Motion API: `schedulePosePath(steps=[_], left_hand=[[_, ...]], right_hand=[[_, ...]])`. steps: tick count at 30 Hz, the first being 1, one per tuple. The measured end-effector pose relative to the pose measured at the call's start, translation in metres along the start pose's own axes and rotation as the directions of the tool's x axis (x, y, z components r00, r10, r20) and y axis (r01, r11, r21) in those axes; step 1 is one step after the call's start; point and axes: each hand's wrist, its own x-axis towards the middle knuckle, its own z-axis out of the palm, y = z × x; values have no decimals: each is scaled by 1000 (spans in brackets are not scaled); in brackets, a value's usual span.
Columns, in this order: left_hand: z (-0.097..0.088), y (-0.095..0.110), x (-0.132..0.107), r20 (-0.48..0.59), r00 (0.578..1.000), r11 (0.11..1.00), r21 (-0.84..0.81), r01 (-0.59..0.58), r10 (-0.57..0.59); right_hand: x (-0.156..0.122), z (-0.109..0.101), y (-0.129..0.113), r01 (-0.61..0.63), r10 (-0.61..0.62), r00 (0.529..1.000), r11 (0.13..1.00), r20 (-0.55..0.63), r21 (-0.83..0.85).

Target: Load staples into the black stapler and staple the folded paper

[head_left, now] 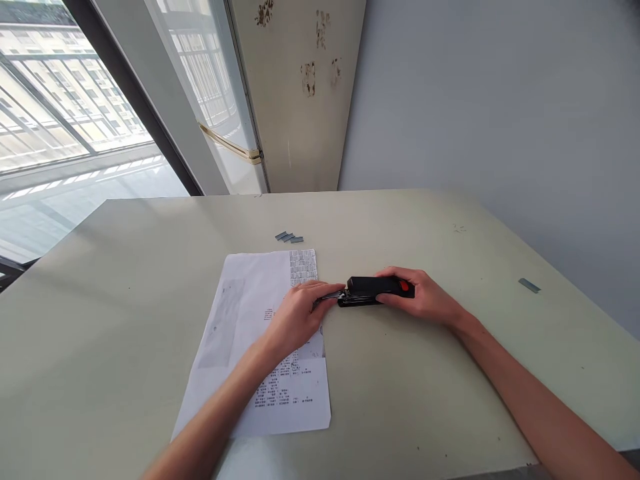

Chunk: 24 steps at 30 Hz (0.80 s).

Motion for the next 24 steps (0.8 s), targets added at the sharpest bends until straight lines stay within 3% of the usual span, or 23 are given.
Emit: schedulePosePath(steps=[10,20,24], left_hand=[[-6,-9,-2,-10,999,997,57,44,-43],[-10,-13,-4,-42,998,988,148,-47,54],[-5,-10,-5,-80,996,989,150,-19,32]], right_hand=[[0,-1,3,7,-7,1000,1000,9,17],[0,-1,1,-13,12,1000,1000,17,20],[0,-1,0,-15,15,1000,999,15,29]])
